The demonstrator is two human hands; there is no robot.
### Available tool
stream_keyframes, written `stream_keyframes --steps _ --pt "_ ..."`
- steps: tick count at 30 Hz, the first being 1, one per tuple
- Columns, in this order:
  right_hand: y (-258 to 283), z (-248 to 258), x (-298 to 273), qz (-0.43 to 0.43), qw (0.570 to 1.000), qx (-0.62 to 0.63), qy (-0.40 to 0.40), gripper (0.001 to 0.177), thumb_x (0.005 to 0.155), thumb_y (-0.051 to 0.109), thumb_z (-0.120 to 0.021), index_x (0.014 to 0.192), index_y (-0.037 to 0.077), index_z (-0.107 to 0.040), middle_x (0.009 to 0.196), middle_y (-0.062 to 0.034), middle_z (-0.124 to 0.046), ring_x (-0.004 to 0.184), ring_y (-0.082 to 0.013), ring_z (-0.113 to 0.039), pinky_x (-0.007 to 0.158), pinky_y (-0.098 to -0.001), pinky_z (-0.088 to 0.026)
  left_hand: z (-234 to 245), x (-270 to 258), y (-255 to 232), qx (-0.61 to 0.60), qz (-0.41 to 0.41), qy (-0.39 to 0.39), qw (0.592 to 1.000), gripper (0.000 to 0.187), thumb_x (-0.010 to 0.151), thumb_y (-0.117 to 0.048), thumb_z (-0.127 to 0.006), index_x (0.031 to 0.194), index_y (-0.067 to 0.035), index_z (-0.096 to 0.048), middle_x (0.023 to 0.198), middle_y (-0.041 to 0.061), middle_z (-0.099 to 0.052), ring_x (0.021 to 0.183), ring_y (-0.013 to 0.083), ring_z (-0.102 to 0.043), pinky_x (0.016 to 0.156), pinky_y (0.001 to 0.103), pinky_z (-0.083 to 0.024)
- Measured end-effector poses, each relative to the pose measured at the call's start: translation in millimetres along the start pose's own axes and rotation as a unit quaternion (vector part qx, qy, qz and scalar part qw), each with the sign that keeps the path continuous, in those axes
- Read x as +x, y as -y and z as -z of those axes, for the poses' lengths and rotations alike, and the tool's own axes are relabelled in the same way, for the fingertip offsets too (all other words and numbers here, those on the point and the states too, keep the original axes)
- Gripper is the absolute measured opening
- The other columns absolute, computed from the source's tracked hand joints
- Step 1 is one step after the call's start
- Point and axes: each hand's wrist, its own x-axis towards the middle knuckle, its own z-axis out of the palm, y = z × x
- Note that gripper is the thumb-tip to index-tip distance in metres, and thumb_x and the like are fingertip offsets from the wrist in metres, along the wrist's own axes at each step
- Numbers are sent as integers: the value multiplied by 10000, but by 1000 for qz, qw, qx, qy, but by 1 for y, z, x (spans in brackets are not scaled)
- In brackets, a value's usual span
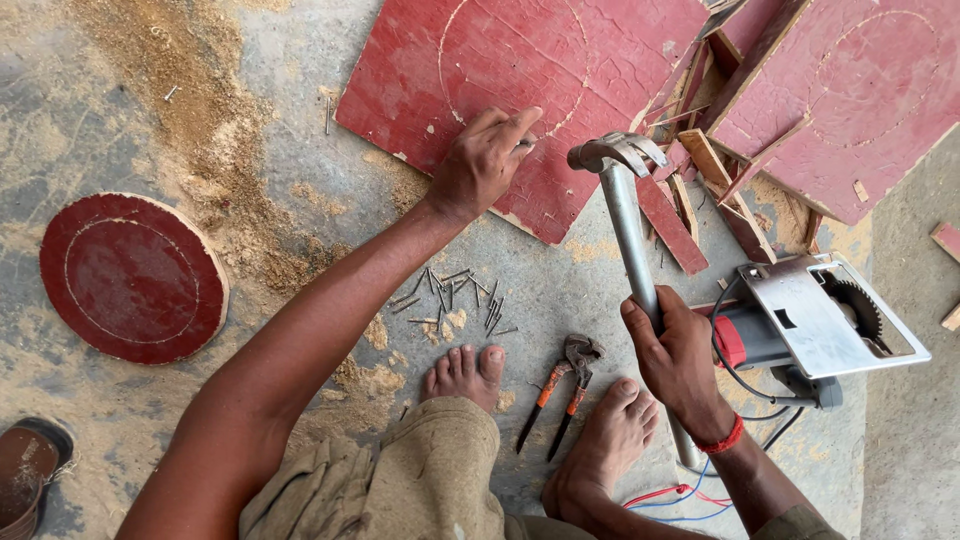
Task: The person hammers nails into a red square board along a pre-drawn circular outline. They pick up nails from the floor and use a hammer to drive them into the board one by one, following the marked line.
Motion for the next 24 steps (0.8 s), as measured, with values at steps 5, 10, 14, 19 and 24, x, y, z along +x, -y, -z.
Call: stream_keyframes --steps 5,10,14,19,24 --pt "15 2 7 33 999 7 11 292 1001 294 -643 918 15 -626 545 -79 -521 492 -149 -495 480 -367 -406 -6 3 9 19 -16 21 999 506 929 -20 -758 1379 13 -528 975 75 -730 980 218 -666 842 321 -622" --pt "22 -7 12 67 998 -7 -10 315 1026 300 -620 933 1 -586 559 -117 -532 482 -205 -527 490 -400 -422 -7 3 6 3 18 10 1000 471 934 -43 -772 1344 -19 -543 963 81 -702 954 222 -669 817 325 -627" --pt "20 -18 21 109 994 -20 -25 307 1043 288 -594 964 -5 -553 602 -161 -554 517 -324 -570 504 -453 -421 -6 1 5 -30 58 4 998 472 938 -58 -774 1348 -44 -542 1019 130 -653 920 233 -695 789 346 -636" --pt "20 -22 32 98 993 -59 -6 321 1055 276 -589 929 -9 -512 588 -199 -539 522 -396 -548 519 -499 -392 -13 -6 12 -27 34 -8 999 448 971 -92 -747 1355 -54 -519 1063 101 -646 969 239 -709 828 344 -644" --pt "22 -4 -1 159 982 54 -91 249 1042 223 -538 952 -9 -546 575 -176 -521 476 -360 -520 485 -460 -410 -7 -4 25 -127 23 -12 992 469 925 -19 -594 1378 -10 -470 1174 124 -625 1056 226 -666 879 339 -622"
